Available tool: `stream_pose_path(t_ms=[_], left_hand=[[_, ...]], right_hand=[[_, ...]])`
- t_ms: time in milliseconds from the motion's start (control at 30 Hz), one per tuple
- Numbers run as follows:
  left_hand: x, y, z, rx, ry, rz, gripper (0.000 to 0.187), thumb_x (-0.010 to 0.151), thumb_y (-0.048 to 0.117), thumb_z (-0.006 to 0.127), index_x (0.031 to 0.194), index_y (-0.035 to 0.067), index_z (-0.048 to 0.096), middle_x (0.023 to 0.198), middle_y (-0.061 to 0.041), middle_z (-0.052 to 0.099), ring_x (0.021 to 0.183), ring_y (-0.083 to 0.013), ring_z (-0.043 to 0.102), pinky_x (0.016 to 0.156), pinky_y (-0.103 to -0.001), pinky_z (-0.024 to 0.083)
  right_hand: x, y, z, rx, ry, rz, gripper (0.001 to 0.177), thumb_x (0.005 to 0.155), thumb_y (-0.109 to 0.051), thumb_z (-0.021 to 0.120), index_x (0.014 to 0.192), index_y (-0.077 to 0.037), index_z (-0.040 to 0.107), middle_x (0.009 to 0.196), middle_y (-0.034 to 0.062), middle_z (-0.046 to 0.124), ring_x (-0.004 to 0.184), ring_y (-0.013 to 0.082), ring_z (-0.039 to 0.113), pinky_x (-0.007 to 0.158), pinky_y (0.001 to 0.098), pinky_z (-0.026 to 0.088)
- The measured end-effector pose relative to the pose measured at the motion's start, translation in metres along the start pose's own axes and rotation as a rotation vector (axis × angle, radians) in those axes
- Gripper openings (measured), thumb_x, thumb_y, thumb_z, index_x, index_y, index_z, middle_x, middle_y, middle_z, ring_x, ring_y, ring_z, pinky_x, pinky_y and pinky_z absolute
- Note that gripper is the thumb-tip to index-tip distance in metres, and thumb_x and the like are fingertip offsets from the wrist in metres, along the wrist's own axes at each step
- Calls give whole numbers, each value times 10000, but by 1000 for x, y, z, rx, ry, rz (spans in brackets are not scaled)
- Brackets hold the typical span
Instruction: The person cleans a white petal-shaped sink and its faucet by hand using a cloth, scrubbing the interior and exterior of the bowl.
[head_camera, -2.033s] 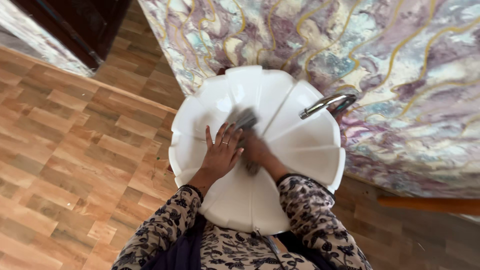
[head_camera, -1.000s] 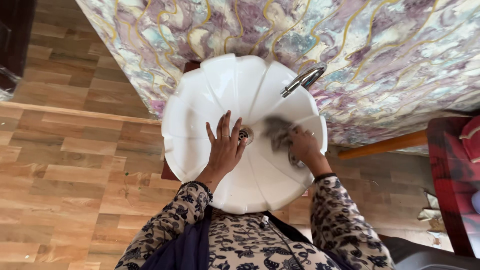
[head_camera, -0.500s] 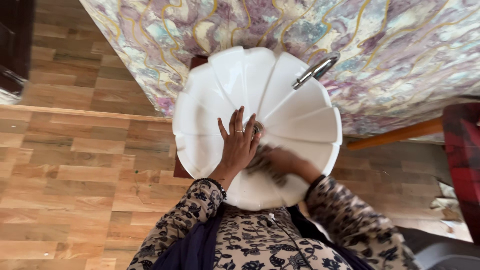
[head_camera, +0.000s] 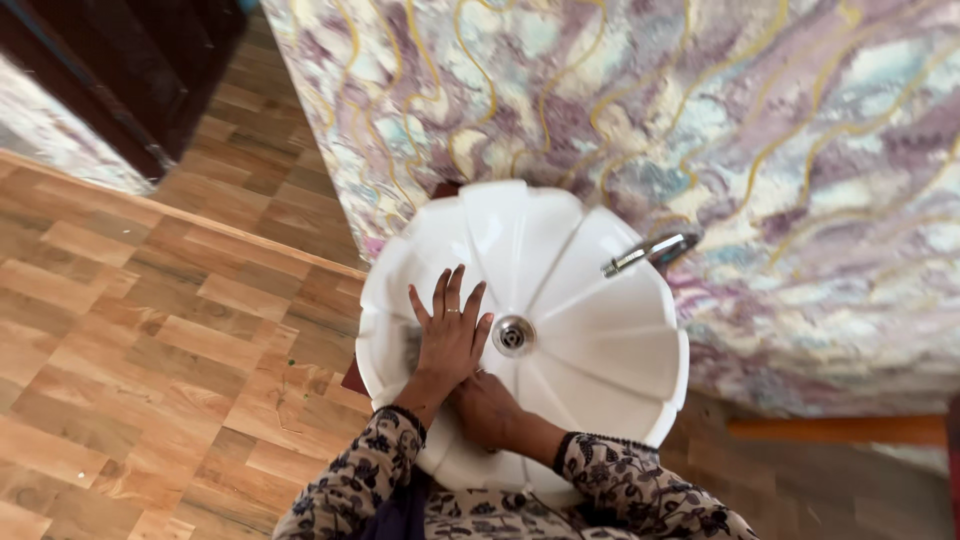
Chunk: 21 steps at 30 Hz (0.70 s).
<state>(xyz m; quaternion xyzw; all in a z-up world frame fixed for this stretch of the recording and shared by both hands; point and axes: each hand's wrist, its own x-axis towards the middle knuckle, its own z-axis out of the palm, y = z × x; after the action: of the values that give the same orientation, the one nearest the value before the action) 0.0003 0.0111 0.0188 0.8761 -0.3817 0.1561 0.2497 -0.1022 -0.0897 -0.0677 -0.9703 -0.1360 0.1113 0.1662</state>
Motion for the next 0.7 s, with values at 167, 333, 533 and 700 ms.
stream_pose_path(t_ms=[167,333,533,700], left_hand=[[-3,-1,-15,38,53,-66,484,1033,376,494,1423,93,545,1589,-209,341,1497,-378,282,1159,-774,57],[-9,3,-29,79,47,-96,489,1008,381,517,1408,103,549,1573,-198,347,1483,-388,281,1147,-777,57],[-10,-2,-23,93,65,-101,508,1025,369,490,1444,85,532,1592,-210,321,1502,-382,267,1159,-769,43],[-7,-5,-15,86,5,-58,504,1021,381,486,1440,103,519,1585,-216,316,1494,-393,247,1154,-769,34]], right_hand=[[52,75,-20,-276,-126,-38,329,946,-114,534,1236,8,633,1294,235,613,1121,403,625,866,515,534],[68,176,-60,-108,492,638,755,839,-158,638,1526,42,396,1439,300,473,1172,458,527,996,488,477],[97,72,-11,-198,18,-133,367,948,-169,611,1240,52,600,1371,256,554,1274,429,506,1123,482,407],[87,43,-34,147,126,-252,475,926,-232,663,1324,4,554,1365,248,561,1214,428,554,1062,533,427]])
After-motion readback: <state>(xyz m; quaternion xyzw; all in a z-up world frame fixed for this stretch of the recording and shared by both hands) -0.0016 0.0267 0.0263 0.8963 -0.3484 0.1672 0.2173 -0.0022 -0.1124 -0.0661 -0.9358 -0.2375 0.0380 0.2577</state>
